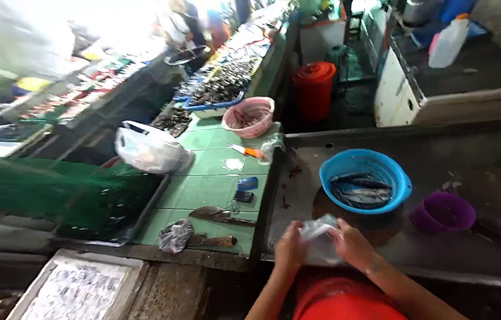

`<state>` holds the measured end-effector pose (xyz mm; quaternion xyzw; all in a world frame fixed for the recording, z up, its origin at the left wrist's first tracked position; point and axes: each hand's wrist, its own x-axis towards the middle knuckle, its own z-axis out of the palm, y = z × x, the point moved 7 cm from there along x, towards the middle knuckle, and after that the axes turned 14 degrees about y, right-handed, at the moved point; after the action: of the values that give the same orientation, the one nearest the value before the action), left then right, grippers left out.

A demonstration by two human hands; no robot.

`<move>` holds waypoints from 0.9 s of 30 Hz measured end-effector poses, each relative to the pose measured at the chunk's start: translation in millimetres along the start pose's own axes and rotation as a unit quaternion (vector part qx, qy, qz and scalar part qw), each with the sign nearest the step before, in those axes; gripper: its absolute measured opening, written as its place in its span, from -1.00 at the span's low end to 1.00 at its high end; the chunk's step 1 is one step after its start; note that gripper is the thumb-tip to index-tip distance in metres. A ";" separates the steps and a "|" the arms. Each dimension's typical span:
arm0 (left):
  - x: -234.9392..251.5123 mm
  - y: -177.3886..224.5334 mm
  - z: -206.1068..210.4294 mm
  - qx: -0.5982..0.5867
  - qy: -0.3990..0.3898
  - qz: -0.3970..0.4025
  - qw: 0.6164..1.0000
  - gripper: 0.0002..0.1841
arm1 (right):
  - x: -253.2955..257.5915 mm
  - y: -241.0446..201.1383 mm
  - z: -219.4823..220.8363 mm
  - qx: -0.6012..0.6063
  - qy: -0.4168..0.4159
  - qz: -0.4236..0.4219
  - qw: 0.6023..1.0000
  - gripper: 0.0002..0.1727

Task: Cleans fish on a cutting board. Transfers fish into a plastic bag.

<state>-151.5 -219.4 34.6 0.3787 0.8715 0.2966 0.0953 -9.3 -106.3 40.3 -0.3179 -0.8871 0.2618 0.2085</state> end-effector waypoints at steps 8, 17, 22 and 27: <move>-46.1 -43.9 22.0 -0.650 -0.077 -0.175 0.736 -0.77 | -19.5 59.6 76.6 -0.044 -0.302 0.123 0.944 -0.42; -34.6 -104.6 13.8 0.017 -0.011 -0.034 0.999 -0.50 | 119.5 136.8 -13.9 0.043 -0.122 -0.050 0.990 -0.55; -33.7 -86.4 14.0 -0.027 0.001 -0.025 0.999 -0.58 | 154.3 254.2 32.9 -0.170 -0.244 0.031 0.954 -0.03; -39.3 -74.0 17.3 -0.069 0.064 -0.066 0.993 -0.61 | 156.1 262.8 32.3 -0.185 -0.312 0.065 0.930 -0.05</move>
<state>-162.1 -279.7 -25.2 0.2932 0.8763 0.3727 0.0849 -18.0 161.7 -109.9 -0.3106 -0.9173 0.1924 -0.1583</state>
